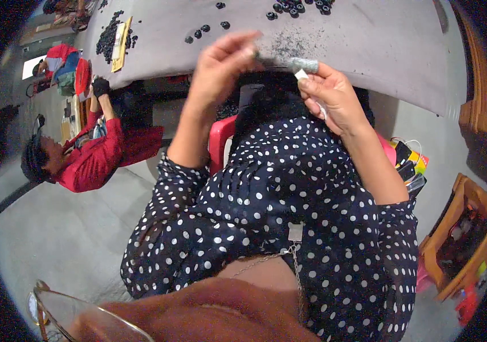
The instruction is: The person sorts small black industrial parts by hand at a workstation.
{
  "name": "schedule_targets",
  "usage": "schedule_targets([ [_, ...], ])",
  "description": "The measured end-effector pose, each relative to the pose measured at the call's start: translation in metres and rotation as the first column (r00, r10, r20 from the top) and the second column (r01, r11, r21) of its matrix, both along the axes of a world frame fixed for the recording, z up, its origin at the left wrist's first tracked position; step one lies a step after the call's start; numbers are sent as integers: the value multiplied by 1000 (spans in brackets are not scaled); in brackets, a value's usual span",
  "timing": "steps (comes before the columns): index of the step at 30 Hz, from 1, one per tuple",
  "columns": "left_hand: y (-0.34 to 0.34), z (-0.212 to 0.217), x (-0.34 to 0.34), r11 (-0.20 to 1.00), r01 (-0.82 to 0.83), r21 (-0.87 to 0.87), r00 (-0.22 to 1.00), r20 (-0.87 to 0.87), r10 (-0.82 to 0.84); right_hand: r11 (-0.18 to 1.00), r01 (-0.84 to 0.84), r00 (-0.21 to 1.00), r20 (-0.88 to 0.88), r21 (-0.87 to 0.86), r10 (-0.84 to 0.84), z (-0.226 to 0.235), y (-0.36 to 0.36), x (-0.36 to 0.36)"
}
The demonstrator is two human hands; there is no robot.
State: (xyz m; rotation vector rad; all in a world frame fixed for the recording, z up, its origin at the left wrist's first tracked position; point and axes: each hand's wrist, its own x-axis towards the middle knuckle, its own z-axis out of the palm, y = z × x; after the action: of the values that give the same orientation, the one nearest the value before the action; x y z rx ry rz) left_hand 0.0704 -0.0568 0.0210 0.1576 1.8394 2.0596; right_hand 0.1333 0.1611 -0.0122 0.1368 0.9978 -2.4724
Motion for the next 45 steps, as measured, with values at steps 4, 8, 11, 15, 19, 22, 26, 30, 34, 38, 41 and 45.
schedule_targets([
  [4, -30, 5, -82, 704, -537, -465, 560, -820, -115, 995, 20, 1000, 19, 99, -22, -5, -2, -1],
  [8, -35, -11, -116, 899, -316, -304, 695, -719, 1, 992, -14, 998, 57, 122, 7, -5, -5, -2],
  [11, -23, -13, -115, 441, -565, -698, 634, -709, -310, 994, -14, 998, 56, 112, 8, -10, -1, -5],
  [15, -17, -13, -99, 500, -507, -703, 656, -690, -306, 992, 3, 998, 67, 124, -12, -15, 1, -8],
  [19, -16, 1, -91, 357, -543, -760, 683, -647, -339, 990, -19, 996, 89, 140, 7, -12, -2, -7],
  [22, -17, -4, -100, 411, -542, -733, 623, -679, -389, 991, -27, 996, 88, 129, 16, -11, -3, -7],
  [26, -17, -9, -106, 324, -499, -804, 681, -595, -426, 990, -26, 998, 62, 136, 17, -13, -1, -5],
  [30, -49, -48, -119, 271, -737, -619, 415, -731, -542, 989, -40, 998, 63, 145, 31, -9, -3, -6],
  [34, -62, -45, -116, 141, -788, -600, 406, -678, -613, 987, -51, 997, 61, 150, 42, -7, -1, -5],
  [38, -7, -15, -90, 494, -707, -507, 296, -845, -445, 986, -34, 998, 51, 161, 26, -6, -4, -4],
  [41, 32, -8, -74, 697, -491, -523, 409, -845, -345, 988, -38, 999, 39, 150, 33, -8, -4, -4],
  [45, 37, -26, -89, 595, -401, -697, 621, -684, -382, 986, -33, 999, 37, 165, 28, -8, -3, -4],
])
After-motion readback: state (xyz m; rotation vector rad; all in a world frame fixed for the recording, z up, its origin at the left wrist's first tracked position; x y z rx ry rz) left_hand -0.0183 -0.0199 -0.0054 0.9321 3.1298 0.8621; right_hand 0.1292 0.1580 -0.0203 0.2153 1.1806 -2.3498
